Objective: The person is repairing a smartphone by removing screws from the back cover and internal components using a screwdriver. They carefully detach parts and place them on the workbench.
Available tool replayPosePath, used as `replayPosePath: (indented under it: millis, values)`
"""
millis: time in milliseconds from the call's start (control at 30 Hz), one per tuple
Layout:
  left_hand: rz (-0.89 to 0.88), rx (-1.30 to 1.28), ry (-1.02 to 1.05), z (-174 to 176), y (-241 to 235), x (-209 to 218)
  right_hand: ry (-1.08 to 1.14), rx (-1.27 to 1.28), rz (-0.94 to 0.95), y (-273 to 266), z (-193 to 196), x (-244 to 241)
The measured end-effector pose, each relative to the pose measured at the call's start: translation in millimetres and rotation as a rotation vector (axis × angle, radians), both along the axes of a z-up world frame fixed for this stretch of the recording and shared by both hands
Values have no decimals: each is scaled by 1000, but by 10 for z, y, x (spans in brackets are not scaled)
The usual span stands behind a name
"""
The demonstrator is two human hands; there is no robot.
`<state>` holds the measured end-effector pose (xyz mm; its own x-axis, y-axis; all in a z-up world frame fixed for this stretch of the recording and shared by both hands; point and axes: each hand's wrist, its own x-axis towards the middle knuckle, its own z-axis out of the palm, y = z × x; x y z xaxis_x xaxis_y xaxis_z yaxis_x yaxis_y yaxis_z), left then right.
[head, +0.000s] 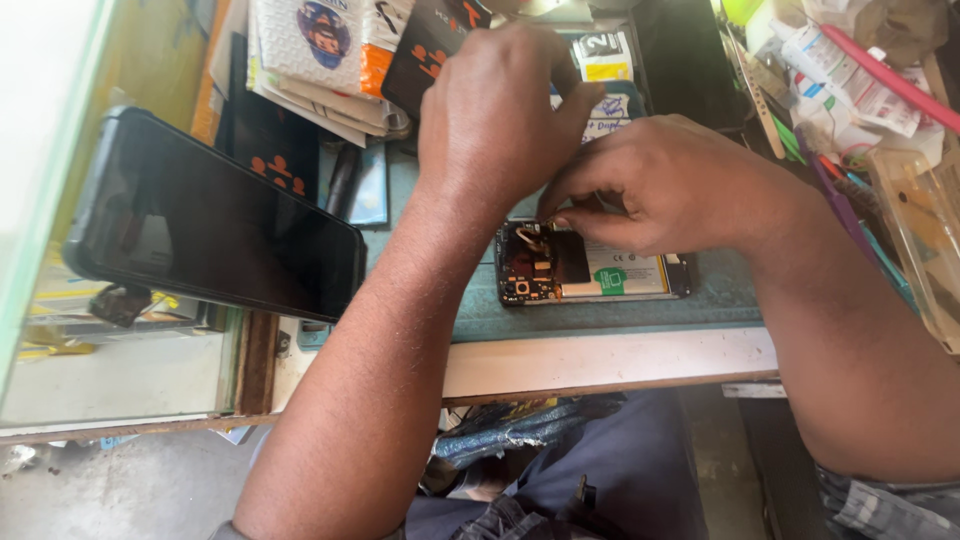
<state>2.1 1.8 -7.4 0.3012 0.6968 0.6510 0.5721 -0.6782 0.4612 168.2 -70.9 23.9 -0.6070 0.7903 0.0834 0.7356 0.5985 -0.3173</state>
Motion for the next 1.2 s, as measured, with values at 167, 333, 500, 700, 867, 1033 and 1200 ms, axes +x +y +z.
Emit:
replayPosePath:
  millis: [167, 333, 500, 700, 867, 1033, 1200]
  values:
    - [-61, 27, -19, -104, 57, 50, 80, -16, 23, -1, 17, -2]
    - [-59, -57, 173, -192, 177, 89, 311, 67, 192, -129, 240, -114]
    - [-104, -176, 411, -281, 19, 224, 215, 476, 344, -173, 395, -576]
    - [-149, -260, 446, -189, -179, 338, 100, 522, 302, -80, 261, -1223]
    - [-157, -324, 451, -158, -230, 294, 145, 538, 297, -22, 179, -1183]
    - [-163, -363, 440, -87, -225, 312, 120, 392, 284, -16, 181, -1071]
    - [-179, -351, 372, 17, -149, 327, 64, 369, 347, -89, 130, -1149]
